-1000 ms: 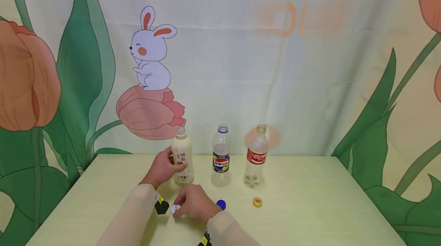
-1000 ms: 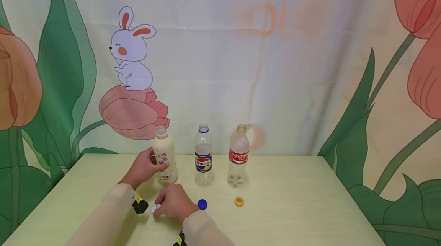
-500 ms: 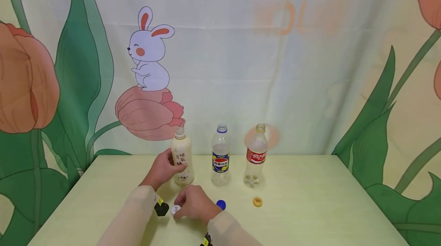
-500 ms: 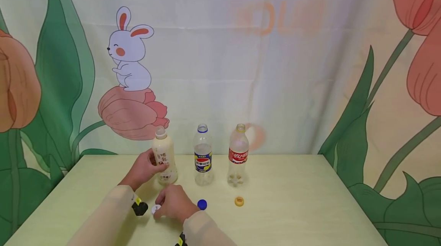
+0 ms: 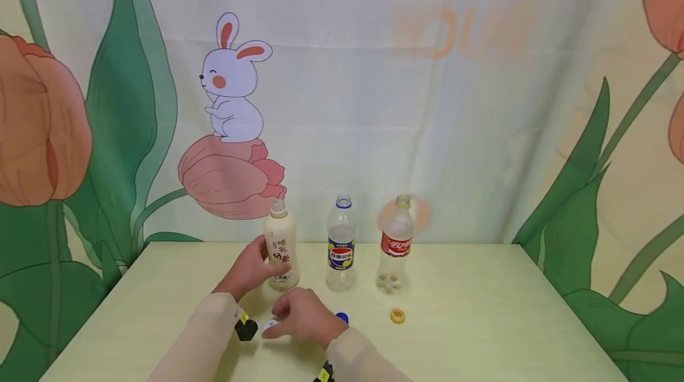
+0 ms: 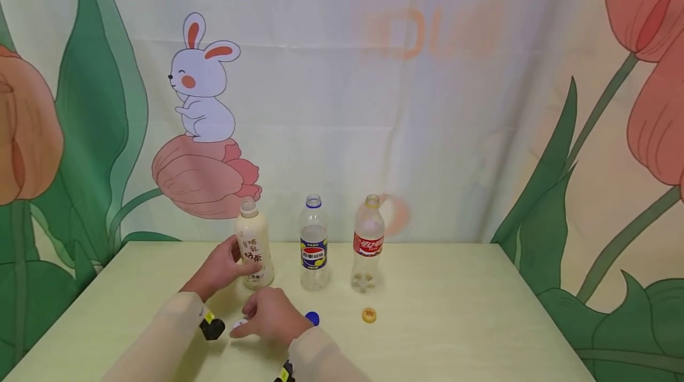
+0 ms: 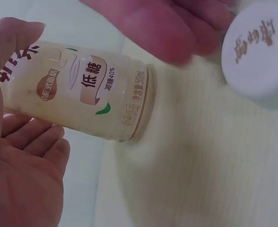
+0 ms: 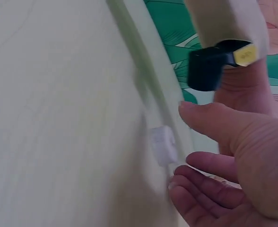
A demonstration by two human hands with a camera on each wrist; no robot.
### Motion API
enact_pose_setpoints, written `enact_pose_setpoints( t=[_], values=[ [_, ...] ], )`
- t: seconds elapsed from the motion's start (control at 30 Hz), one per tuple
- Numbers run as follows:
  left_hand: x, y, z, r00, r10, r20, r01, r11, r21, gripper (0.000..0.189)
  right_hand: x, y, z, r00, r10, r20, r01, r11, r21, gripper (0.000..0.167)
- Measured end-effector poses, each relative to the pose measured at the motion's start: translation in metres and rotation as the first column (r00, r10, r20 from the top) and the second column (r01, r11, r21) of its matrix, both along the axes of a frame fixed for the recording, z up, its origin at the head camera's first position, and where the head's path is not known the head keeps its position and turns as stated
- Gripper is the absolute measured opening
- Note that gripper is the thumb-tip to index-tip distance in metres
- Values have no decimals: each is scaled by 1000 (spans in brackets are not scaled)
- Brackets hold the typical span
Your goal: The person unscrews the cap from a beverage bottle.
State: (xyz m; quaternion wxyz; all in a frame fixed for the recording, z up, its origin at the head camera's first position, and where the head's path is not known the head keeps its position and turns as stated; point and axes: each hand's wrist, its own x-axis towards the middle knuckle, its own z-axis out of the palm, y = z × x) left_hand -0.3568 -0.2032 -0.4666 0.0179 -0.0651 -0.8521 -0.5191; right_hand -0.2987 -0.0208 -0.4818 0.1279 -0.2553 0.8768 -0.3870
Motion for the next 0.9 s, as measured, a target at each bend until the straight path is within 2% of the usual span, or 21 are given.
enact_pose_setpoints(
  t=[0.13, 0.27, 0.33, 0.4, 0.5, 0.63, 0.8, 0.83, 0.9],
  values=[
    [8, -5, 5, 1000, -1, 1, 1, 998, -66, 87, 2, 10, 18, 999, 0, -43, 0, 1000, 1, 41],
    [19, -8, 14, 1000, 21, -5, -22, 991, -130, 95, 9, 25, 41, 989, 6, -148, -10, 999, -30, 37],
    [25, -9, 21, 999, 45, -3, -45, 985, -167, 96, 14, 36, 52, 976, 6, -219, -18, 999, -51, 34],
    [31, -9, 28, 998, 68, -7, -68, 977, -201, 98, 17, 46, 61, 953, -4, -304, -19, 997, -73, 34],
    [39, -11, 37, 996, 83, -37, -90, 964, -252, 100, 21, 64, 71, 894, -36, -446, -17, 993, -115, 36],
    [49, -14, 44, 992, 68, -104, -97, 948, -303, 100, 24, 89, 84, 783, -129, -609, 1, 979, -206, 40],
    [60, -21, 49, 981, 52, -188, -120, 922, -369, 100, 22, 124, 99, 651, -235, -722, 78, 966, -245, 50],
    [62, -22, 50, 977, 53, -205, -129, 918, -374, 101, 21, 131, 102, 629, -247, -738, 103, 966, -235, 53],
    [66, -26, 51, 969, 58, -240, -149, 913, -380, 101, 18, 145, 107, 605, -259, -753, 156, 966, -207, 61]
  ],
)
